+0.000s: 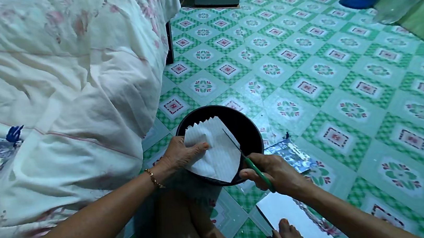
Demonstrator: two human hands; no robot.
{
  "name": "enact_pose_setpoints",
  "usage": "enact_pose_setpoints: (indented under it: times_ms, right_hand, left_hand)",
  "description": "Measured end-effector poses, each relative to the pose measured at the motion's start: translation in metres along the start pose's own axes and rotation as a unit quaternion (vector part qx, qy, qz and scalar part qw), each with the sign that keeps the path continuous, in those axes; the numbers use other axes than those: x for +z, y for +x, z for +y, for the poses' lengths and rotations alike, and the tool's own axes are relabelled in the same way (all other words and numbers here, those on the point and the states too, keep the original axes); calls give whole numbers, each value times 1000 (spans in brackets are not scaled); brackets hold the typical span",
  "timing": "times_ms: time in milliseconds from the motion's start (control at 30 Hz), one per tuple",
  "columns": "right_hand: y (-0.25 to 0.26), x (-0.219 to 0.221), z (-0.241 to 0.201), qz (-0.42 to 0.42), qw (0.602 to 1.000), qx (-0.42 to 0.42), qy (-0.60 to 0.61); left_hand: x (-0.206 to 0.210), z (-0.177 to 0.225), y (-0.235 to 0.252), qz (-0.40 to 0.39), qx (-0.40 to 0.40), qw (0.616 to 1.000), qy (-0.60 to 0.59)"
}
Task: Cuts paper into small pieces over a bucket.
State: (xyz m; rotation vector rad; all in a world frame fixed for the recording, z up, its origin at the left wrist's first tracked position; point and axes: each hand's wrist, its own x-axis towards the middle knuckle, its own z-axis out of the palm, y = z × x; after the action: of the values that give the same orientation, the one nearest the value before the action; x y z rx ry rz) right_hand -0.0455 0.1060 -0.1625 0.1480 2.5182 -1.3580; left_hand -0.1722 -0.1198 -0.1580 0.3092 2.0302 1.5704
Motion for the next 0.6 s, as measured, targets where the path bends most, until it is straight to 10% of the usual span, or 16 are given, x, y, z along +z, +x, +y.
enact_pose_setpoints:
  times_ms: [600]
  right_hand:
    - [5,-1,-6,-54,998,40,13]
  left_hand:
    - [1,-4,1,-53,-64,996,16]
